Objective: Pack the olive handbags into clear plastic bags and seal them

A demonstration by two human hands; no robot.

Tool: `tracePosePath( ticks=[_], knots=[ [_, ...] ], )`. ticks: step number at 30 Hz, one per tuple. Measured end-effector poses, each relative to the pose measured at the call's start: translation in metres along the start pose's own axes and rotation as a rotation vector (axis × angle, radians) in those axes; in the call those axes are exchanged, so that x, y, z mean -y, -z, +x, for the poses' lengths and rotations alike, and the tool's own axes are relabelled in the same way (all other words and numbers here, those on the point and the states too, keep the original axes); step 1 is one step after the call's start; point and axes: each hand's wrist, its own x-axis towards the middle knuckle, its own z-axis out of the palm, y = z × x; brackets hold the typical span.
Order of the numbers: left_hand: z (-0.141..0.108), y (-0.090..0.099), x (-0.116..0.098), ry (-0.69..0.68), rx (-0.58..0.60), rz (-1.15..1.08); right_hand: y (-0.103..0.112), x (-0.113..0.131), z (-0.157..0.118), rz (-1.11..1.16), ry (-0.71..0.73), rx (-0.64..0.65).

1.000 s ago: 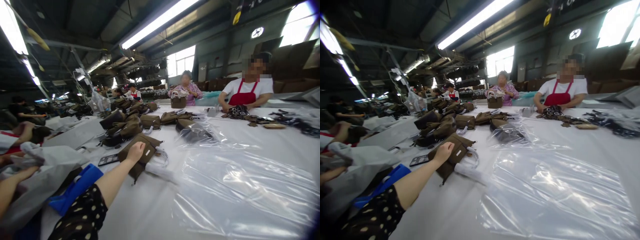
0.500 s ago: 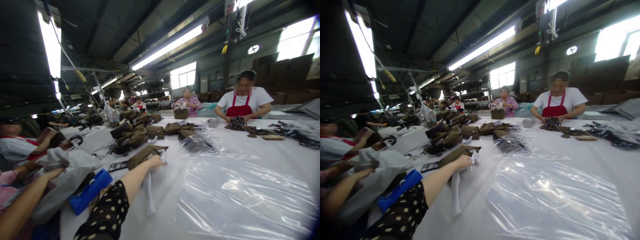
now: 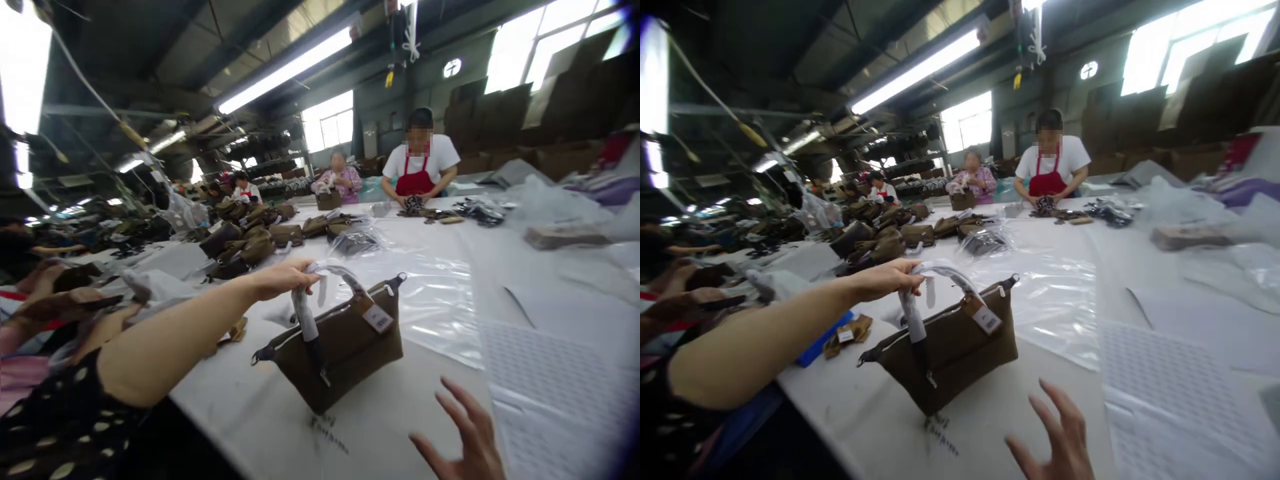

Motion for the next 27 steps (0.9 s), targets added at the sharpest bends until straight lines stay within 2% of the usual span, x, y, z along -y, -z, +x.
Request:
tracePosePath(
  ticks=[2,5,7,9,11,13,16,18,21,23,25,27],
  knots=[
    [-0.013,-0.038,-0.007,0.003,0.18,-0.023,0.015,0.0,0.008,-0.065,0.093,-0.003],
    [-0.028,-0.082,-0.01,0.013,0.37,-0.03,0.035,0.006,0.011,-0.105,0.218,0.15],
    [-0.034,-0.103,-0.01,0.05,0.416,-0.072,0.043,0.013,0.008,-0.042,0.188,0.26],
    [-0.037,-0.117,-0.01,0.068,0.41,-0.119,0.048,0.023,0.004,0.051,0.02,0.302],
    [-0.039,-0.124,-0.01,0.049,0.396,-0.122,0.053,0.037,0.003,0.109,-0.196,0.304],
    [-0.042,-0.126,-0.011,0.003,0.38,-0.07,0.06,0.054,0.003,0.105,-0.296,0.285],
    [-0.048,-0.126,-0.01,-0.049,0.323,-0.025,0.07,0.078,0.004,0.109,-0.223,0.205],
    [-0.051,-0.126,-0.008,-0.065,0.284,-0.037,0.068,0.091,0.005,0.223,-0.232,0.232],
    [-0.053,-0.128,-0.005,-0.08,0.292,-0.083,0.039,0.102,0.012,0.433,-0.405,0.288],
    [-0.053,-0.129,-0.005,-0.107,0.336,-0.118,0.012,0.106,0.024,0.519,-0.474,0.219],
    [-0.054,-0.13,-0.006,-0.118,0.384,-0.135,-0.006,0.11,0.036,0.546,-0.424,0.186],
    [-0.061,-0.128,-0.01,-0.115,0.406,-0.099,-0.002,0.114,0.038,0.455,-0.332,0.257]
  ],
)
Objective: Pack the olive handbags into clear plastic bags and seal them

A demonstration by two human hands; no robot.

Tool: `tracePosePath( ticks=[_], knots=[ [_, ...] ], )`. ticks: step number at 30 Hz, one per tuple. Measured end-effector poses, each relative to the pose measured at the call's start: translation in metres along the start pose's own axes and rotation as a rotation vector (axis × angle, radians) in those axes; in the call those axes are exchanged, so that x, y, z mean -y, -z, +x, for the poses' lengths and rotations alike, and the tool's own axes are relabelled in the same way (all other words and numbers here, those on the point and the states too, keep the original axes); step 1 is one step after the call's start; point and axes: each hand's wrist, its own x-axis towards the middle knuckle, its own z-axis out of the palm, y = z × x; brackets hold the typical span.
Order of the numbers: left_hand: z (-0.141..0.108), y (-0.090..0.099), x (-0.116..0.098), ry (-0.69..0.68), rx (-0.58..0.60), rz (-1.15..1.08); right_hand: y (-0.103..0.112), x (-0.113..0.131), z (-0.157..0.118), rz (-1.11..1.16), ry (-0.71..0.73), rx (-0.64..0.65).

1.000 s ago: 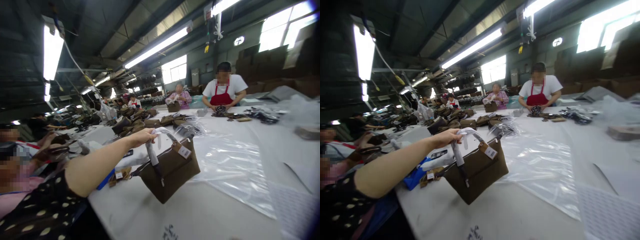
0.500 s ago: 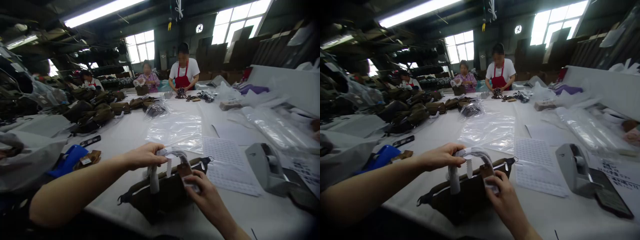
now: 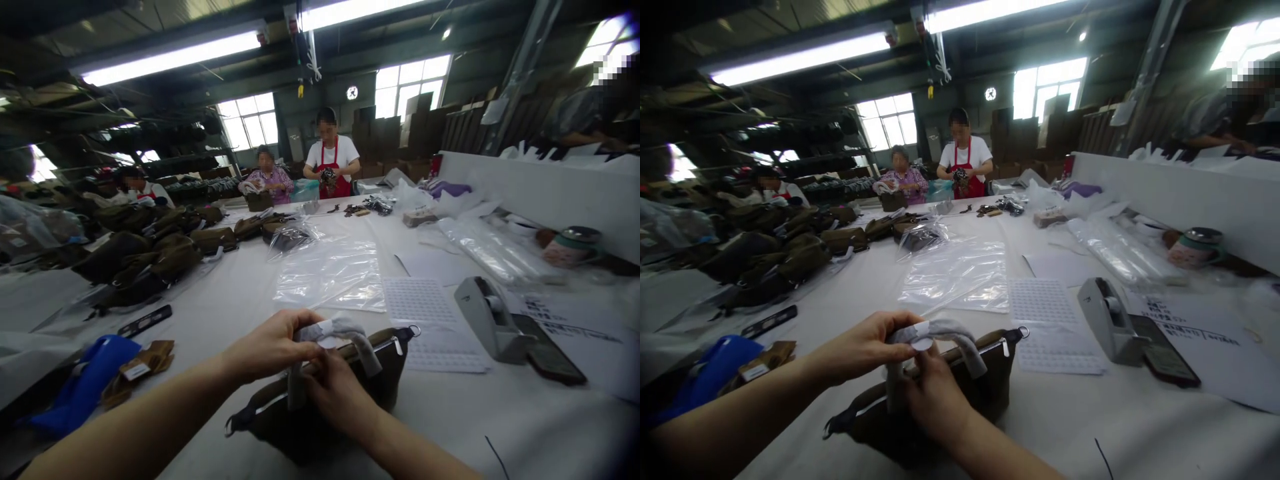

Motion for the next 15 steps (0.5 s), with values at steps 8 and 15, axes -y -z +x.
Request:
tracePosePath(
  ticks=[8,15],
  knots=[
    [-0.062,-0.025,-0.017,-0.094,0.419,0.265,0.155,0.007,-0.072,-0.232,-0.107,0.053],
    [-0.059,-0.036,0.119,0.26,-0.542,0.328,0.159,-0.088,-0.061,0.051,-0.642,0.288]
  ],
)
